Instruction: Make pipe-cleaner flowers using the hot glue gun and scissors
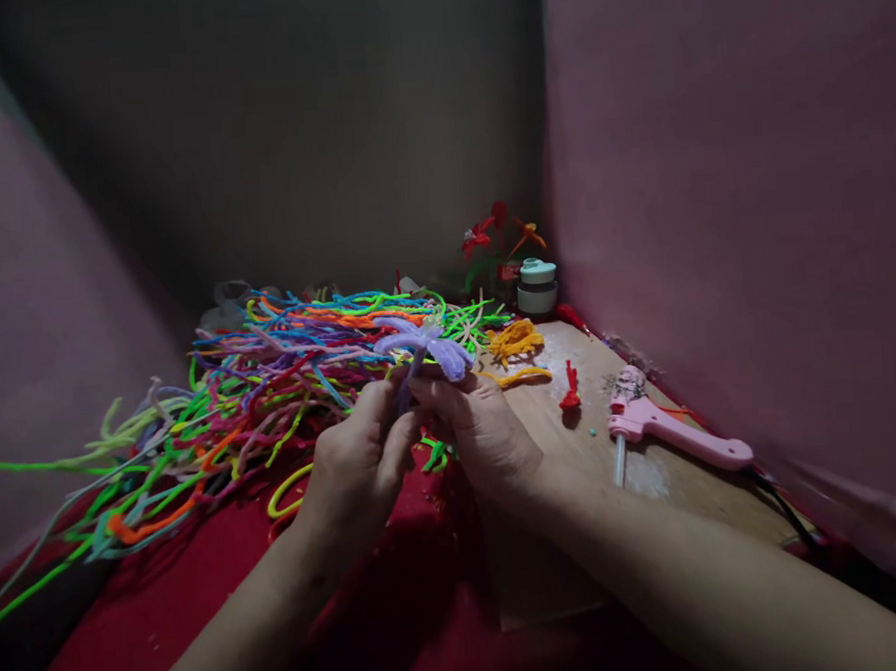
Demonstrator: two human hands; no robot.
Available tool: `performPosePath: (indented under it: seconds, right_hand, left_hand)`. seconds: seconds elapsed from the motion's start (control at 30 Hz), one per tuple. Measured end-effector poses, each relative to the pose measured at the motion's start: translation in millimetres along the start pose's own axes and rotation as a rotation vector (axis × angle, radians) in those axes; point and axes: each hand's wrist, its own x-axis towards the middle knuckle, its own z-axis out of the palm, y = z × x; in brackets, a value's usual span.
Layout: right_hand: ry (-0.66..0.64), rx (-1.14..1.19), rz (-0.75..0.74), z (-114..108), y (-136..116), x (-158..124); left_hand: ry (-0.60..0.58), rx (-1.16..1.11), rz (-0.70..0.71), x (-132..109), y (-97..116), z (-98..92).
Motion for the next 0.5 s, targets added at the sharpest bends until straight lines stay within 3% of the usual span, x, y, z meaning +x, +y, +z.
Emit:
performPosePath:
  seconds: [0.1, 0.3, 0.5]
  right_hand:
    - [0.024, -0.025, 0.006, 0.7, -0.6, -1.5]
    - [-0.046, -0.047, -0.073, 4.3, -1.4, -0.4]
    - [-0.005, -0.082, -0.011, 0.3, 1.4, 0.6]
  left_hand:
    - [0.052, 0.08, 0.096, -0.9, -4.8, 0.8]
    - [0.002, 0.119, 0.147, 2.6, -7.2, -2.7]
    - [-0.067, 0.042, 0.06, 6.5, -6.7, -3.9]
